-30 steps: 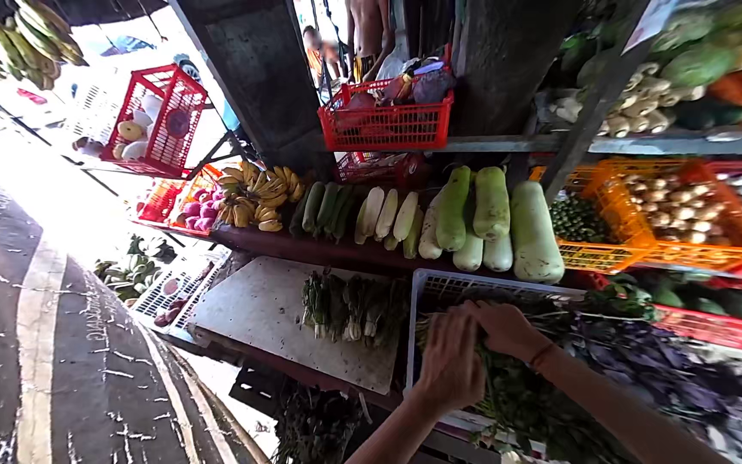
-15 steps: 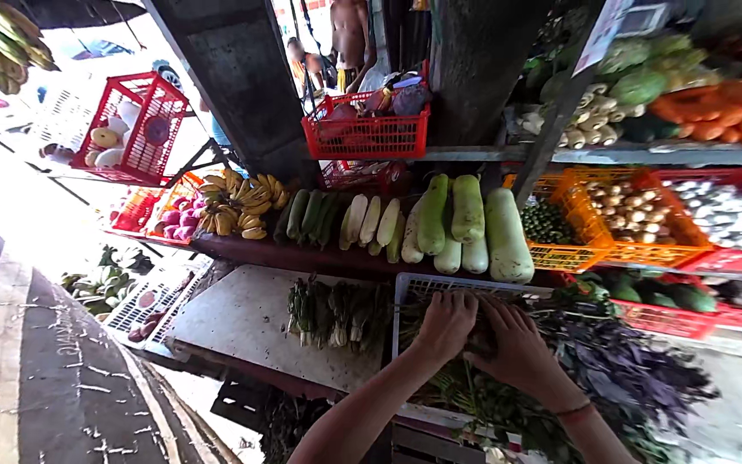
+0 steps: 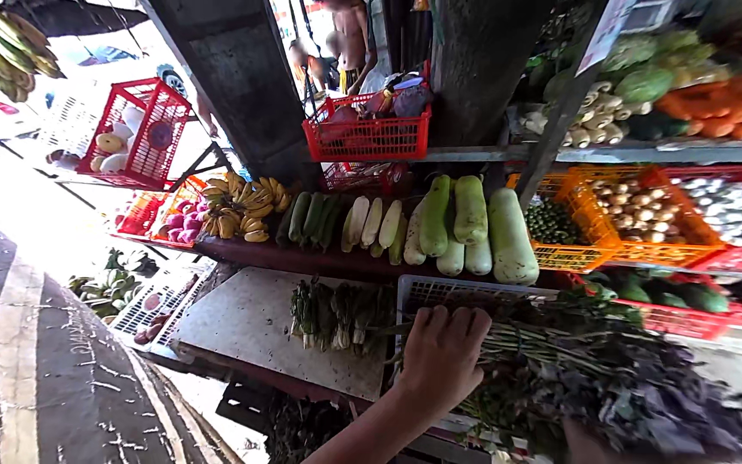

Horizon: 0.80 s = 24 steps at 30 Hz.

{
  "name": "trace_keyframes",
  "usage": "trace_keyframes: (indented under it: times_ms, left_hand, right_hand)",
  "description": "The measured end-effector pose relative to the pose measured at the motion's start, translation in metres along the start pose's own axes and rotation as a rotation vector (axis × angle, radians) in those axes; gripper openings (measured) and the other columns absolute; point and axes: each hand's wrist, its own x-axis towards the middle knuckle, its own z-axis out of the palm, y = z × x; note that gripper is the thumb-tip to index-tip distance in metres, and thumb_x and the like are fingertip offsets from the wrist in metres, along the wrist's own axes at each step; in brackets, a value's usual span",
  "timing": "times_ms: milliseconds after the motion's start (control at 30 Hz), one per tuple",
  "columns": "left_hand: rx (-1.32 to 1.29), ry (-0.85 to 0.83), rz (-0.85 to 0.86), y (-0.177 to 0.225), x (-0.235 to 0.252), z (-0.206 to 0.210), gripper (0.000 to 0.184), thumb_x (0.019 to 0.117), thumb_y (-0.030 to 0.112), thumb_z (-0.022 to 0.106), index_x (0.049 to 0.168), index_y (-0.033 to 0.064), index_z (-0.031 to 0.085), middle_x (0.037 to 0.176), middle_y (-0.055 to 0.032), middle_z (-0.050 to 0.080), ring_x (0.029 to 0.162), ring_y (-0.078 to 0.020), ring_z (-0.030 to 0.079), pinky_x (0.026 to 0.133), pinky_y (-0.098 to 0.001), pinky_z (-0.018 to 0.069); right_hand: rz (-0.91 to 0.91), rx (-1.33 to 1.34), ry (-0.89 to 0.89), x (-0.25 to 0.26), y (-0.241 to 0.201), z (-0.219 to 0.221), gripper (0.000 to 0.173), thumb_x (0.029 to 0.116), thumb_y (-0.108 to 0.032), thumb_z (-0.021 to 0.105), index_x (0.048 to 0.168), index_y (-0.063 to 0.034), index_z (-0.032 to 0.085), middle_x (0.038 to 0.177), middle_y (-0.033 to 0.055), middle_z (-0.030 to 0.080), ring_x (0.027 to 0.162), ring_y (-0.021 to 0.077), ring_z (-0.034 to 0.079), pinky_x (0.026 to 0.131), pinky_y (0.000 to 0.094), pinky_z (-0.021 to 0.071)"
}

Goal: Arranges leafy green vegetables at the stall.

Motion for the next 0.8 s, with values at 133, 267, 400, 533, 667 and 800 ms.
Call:
trace_keyframes:
  times_ms: [133, 267, 400, 533, 667, 800]
  left_hand:
    - [-0.065, -0.240, 0.022, -0.019, -0.038, -0.020, 0.072, 0.0474, 0.022, 0.095, 0.116, 0.0128, 0.072, 0.097, -0.0048, 0.074, 0.086, -0.0254, 0.071, 0.075, -0.0428, 0.0557]
    - [-0.234, -0.679, -0.327, -0.045, -0.083, -0.025, 0.074, 0.0644, 0.013, 0.091, 0.133, 0.0077, 0.063, 0.125, -0.0174, 0.068, 0.123, -0.0360, 0.062, 0.113, -0.0551, 0.0391]
    - [-0.279, -0.961, -0.678, -0.079, -0.118, -0.045, 0.070, 0.0828, 0.019, 0.079, 0.147, 0.0140, 0.052, 0.126, -0.0183, 0.069, 0.114, -0.0393, 0.067, 0.096, -0.0593, 0.0514]
    - [-0.359, -0.937, -0.792, -0.097, -0.204, -0.054, 0.086, 0.0810, 0.053, 0.079, 0.149, 0.0126, 0.047, 0.123, -0.0154, 0.070, 0.111, -0.0353, 0.069, 0.094, -0.0586, 0.0544]
    - [-0.491, -0.847, -0.978, -0.096, -0.293, -0.072, 0.091, 0.0738, 0.050, 0.087, 0.144, 0.0009, 0.054, 0.123, -0.0232, 0.070, 0.114, -0.0403, 0.067, 0.100, -0.0624, 0.0512]
    - [-0.730, -0.503, -1.292, -0.095, -0.402, -0.066, 0.080, 0.0703, 0.017, 0.086, 0.139, -0.0079, 0.053, 0.112, -0.0219, 0.072, 0.103, -0.0316, 0.072, 0.094, -0.0548, 0.0571]
  right_hand:
    - [-0.160, -0.137, -0.127, -0.018, -0.038, 0.077, 0.053, 0.1125, -0.033, 0.027, 0.138, 0.0111, 0.041, 0.122, 0.0121, 0.066, 0.115, 0.0103, 0.065, 0.098, 0.0279, 0.0529]
    - [-0.109, -0.358, -0.185, -0.017, -0.031, 0.115, 0.028, 0.1067, -0.010, 0.030, 0.111, 0.0056, 0.054, 0.096, 0.0003, 0.071, 0.094, -0.0033, 0.068, 0.087, 0.0149, 0.0544]
    - [0.073, -0.236, -0.444, -0.010, 0.030, 0.071, 0.022, 0.0983, -0.037, 0.058, 0.105, -0.0265, 0.076, 0.098, -0.0103, 0.077, 0.092, 0.0005, 0.072, 0.081, 0.0240, 0.0615]
    - [0.411, -0.261, -0.428, -0.054, 0.077, 0.105, 0.020, 0.0966, -0.031, 0.057, 0.099, -0.0259, 0.076, 0.096, -0.0078, 0.078, 0.089, 0.0020, 0.073, 0.080, 0.0263, 0.0628]
    - [0.797, -0.287, -0.367, -0.118, 0.132, 0.116, 0.023, 0.0985, -0.027, 0.052, 0.099, -0.0184, 0.074, 0.094, -0.0010, 0.077, 0.086, 0.0080, 0.074, 0.077, 0.0314, 0.0636]
    - [1.143, -0.483, -0.403, -0.191, 0.204, 0.120, 0.025, 0.1046, -0.019, 0.050, 0.109, -0.0052, 0.070, 0.094, 0.0062, 0.075, 0.085, 0.0130, 0.073, 0.078, 0.0333, 0.0628]
